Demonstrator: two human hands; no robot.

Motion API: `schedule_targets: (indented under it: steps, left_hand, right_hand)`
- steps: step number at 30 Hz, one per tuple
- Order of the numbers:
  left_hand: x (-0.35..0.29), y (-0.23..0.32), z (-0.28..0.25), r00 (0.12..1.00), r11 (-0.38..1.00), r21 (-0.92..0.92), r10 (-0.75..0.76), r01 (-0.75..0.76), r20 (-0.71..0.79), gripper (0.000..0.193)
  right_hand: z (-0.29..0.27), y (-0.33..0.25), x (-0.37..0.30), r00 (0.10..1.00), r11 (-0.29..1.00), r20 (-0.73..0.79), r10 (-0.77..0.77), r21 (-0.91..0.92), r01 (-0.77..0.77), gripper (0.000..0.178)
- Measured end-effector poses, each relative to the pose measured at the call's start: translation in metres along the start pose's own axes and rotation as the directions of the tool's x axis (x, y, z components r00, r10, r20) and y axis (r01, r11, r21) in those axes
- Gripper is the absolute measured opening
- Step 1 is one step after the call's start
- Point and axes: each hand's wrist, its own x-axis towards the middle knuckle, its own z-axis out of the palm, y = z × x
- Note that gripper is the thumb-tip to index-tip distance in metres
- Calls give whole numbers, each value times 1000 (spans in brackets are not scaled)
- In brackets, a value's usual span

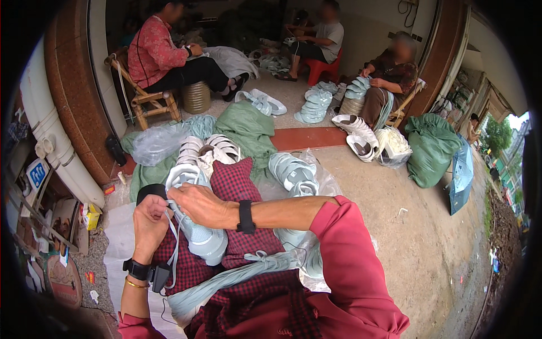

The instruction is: Lacing a pair of light blue athletic shoes.

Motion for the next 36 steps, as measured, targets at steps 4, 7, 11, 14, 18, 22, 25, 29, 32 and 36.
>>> schedule_targets:
  steps: [4, 7, 11, 14, 18, 22, 25, 29, 32, 36]
  left_hand:
    - [-1, 15, 6, 1000, 998, 54, 16, -17, 20, 25]
    - [-1, 12, 3, 1000, 995, 94, 16, -18, 17, 26]
    - [-4, 7, 5, 999, 1000, 20, 6, -5, -37, 25]
    - [-7, 3, 4, 998, 994, 104, 28, -23, -49, 16]
    - [-7, 2, 4, 997, 993, 111, 51, -45, -52, 14]
    - [-10, 11, 7, 996, 991, 130, 43, -32, -84, 13]
    - [-10, 4, 5, 996, 995, 89, 39, -32, -79, 13]
    - [-8, 11, 6, 992, 987, 146, 78, -63, -97, 13]
    - [-5, 6, 4, 996, 990, 136, 43, -32, -73, 13]
    - [0, 9, 7, 997, 988, 143, 59, -52, -46, 13]
  right_hand:
    - [3, -2, 4, 998, 996, -48, -49, 75, 52, 25]
    - [2, 2, 3, 994, 989, -77, -77, 123, 86, 26]
    - [-3, -1, 4, 995, 995, -19, -98, 25, 99, 29]
    - [-9, 6, 13, 992, 987, 63, -106, -116, 113, 30]
    - [-11, 7, 14, 988, 974, 90, -125, -180, 140, 29]
    - [-12, -3, 10, 988, 972, 99, -121, -192, 138, 29]
    - [-8, -12, -2, 994, 995, 70, -83, -50, 86, 28]
    - [-2, -10, 2, 1000, 1000, 6, -11, 19, 11, 26]
    - [2, -4, 4, 998, 993, -58, 14, 118, -7, 22]
    - [0, -6, 2, 993, 983, -87, 83, 173, -67, 16]
